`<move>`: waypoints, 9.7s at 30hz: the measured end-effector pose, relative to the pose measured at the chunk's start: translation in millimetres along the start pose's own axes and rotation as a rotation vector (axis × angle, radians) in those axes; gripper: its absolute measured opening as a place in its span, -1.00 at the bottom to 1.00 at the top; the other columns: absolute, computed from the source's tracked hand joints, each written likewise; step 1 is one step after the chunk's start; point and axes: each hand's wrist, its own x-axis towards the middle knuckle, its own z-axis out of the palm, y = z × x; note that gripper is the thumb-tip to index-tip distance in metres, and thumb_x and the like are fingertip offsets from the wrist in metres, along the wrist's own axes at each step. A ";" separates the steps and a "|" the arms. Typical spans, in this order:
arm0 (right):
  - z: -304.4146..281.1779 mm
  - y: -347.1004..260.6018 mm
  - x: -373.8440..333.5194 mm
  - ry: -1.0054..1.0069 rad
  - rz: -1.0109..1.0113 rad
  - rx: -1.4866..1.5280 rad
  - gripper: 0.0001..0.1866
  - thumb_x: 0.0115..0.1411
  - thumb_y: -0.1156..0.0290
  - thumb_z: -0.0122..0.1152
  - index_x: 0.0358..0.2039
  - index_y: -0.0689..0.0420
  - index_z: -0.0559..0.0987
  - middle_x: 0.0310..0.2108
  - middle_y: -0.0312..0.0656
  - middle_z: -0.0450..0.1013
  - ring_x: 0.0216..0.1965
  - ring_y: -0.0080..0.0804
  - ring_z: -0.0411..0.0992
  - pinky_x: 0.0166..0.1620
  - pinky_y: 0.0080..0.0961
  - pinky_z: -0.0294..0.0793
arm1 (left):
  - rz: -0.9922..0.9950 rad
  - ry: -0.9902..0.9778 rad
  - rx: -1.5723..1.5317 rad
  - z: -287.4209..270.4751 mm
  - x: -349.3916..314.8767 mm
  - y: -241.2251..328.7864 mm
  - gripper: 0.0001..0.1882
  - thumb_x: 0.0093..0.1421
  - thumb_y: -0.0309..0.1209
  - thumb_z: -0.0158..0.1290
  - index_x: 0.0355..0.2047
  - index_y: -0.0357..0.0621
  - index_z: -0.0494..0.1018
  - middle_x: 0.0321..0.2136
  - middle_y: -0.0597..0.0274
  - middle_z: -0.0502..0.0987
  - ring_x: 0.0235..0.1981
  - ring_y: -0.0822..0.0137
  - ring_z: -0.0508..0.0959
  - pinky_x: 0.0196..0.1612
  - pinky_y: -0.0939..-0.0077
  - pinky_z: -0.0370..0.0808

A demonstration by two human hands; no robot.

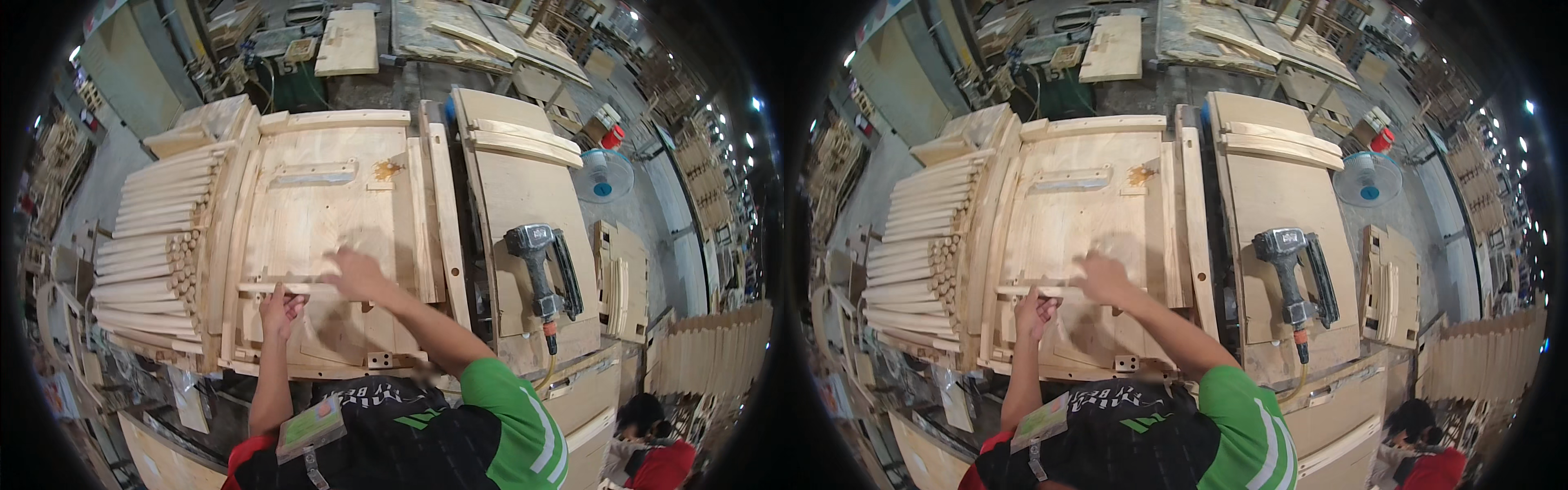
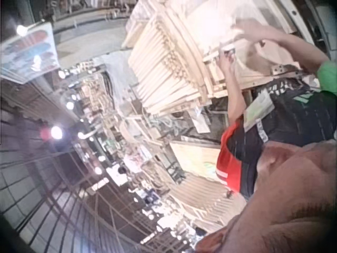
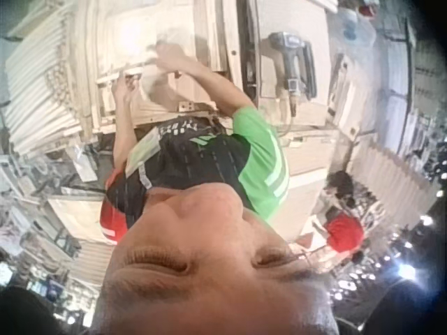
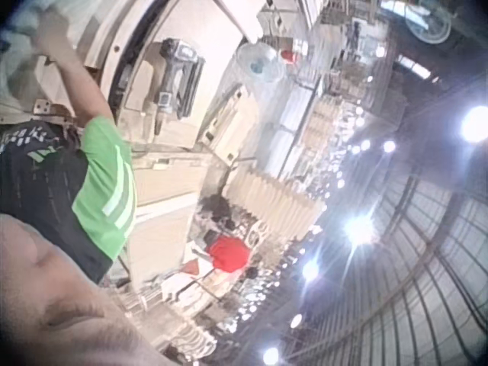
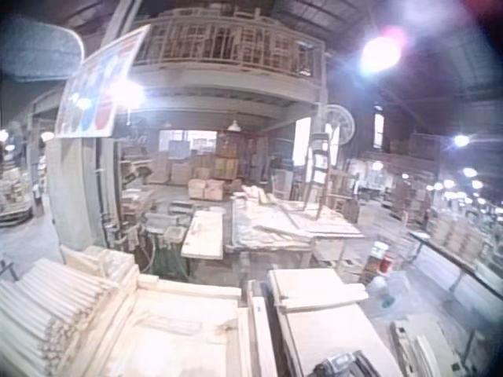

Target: The person assembles wooden chair frames by inserting dowels into pre-drilled holes and securing them with a pneumatic nail gun. They repeatedly pick up frames, align parts, fasten joints, and stack completed units on a workbench in a factory setting.

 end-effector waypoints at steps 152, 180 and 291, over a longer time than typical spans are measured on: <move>45.2 7.2 -158.9 0.539 0.870 0.045 -0.61 0.32 0.18 0.31 -0.16 0.29 0.47 -0.31 0.29 0.60 -0.22 0.38 0.60 -0.11 0.19 0.56 | 0.800 -0.802 1.444 109.9 -6.9 27.3 -0.57 0.39 -0.02 0.09 0.18 0.25 0.62 -0.12 0.16 0.74 -0.10 0.07 0.72 0.00 0.21 0.61; 61.4 2.6 -168.8 0.455 0.867 0.092 -0.60 0.34 0.15 0.29 -0.08 0.25 0.48 -0.33 0.31 0.61 -0.24 0.41 0.59 -0.15 0.19 0.56 | 1.235 -0.348 1.146 202.7 94.4 82.4 -0.54 0.27 -0.13 0.29 0.07 -0.16 0.62 -0.05 -0.08 0.62 0.08 -0.09 0.55 0.19 0.03 0.46; -188.8 93.4 -259.6 0.774 0.858 -0.371 -0.40 0.41 0.15 0.19 0.32 0.26 0.38 -0.20 0.26 0.61 -0.14 0.29 0.59 -0.03 0.08 0.54 | 1.346 -0.266 1.564 250.5 172.3 154.5 0.00 0.10 0.22 0.30 0.35 -0.24 0.34 0.29 -0.04 0.42 0.34 -0.03 0.34 0.44 0.04 0.17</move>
